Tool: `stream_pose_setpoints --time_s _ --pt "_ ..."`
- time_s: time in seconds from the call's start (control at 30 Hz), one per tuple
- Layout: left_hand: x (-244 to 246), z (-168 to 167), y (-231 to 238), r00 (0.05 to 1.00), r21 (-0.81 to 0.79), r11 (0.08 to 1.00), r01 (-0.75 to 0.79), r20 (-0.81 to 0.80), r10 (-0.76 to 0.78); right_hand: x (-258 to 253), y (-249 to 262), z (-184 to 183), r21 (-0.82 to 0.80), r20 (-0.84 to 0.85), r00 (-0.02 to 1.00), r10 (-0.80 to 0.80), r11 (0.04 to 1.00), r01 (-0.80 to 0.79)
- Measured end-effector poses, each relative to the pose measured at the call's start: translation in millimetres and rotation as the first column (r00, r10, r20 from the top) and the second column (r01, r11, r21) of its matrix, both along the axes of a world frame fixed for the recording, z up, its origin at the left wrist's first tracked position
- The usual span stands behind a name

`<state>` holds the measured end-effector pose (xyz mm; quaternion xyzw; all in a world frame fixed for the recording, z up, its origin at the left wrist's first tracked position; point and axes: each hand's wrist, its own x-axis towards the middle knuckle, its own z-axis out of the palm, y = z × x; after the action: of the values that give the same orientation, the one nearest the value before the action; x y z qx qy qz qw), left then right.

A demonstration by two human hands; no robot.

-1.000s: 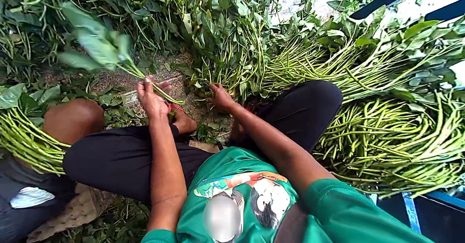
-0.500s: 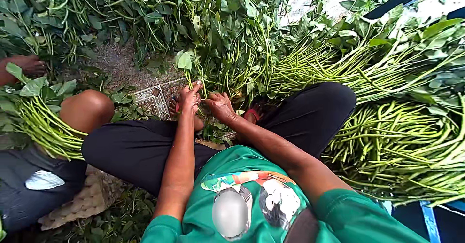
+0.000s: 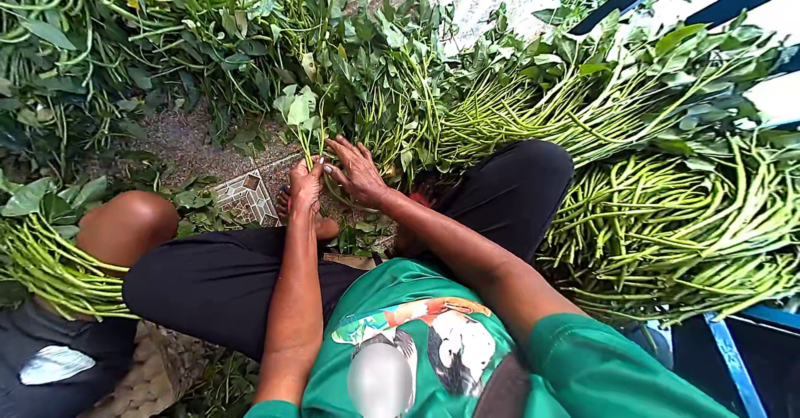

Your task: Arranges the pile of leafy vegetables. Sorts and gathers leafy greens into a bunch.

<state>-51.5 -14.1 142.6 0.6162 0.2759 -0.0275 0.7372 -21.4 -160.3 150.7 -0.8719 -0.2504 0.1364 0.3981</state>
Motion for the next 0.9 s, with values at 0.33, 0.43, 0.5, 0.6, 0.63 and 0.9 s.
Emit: stream_pose_setpoints --time_s 0.33,0.43,0.5,0.6,0.63,0.9 --pt "-2 -1 11 0.983 0.1 0.988 -0.12 0.151 0.104 -20 -17 1 0.121 -0.325 0.937 0.13 0.988 -0.095" --pt "7 3 40 0.975 0.295 0.937 -0.19 0.172 0.143 -36 -40 -9 -0.013 -0.348 0.921 0.174 0.982 -0.191" --pt "8 7 52 0.985 0.358 0.926 -0.122 0.162 0.067 -29 -47 -9 -0.094 -0.394 0.916 0.077 0.988 -0.124" --pt "4 11 50 0.977 0.389 0.92 0.054 0.17 -0.129 6 -48 3 0.004 -0.388 0.909 0.152 0.987 -0.163" --pt "1 10 49 0.964 0.379 0.919 0.105 0.188 -0.188 16 -44 10 0.06 -0.418 0.872 0.255 0.965 -0.254" --pt "-1 9 41 0.949 0.2 0.977 0.079 0.287 -0.135 -24 33 2 0.448 -0.694 0.675 0.25 0.884 0.133"
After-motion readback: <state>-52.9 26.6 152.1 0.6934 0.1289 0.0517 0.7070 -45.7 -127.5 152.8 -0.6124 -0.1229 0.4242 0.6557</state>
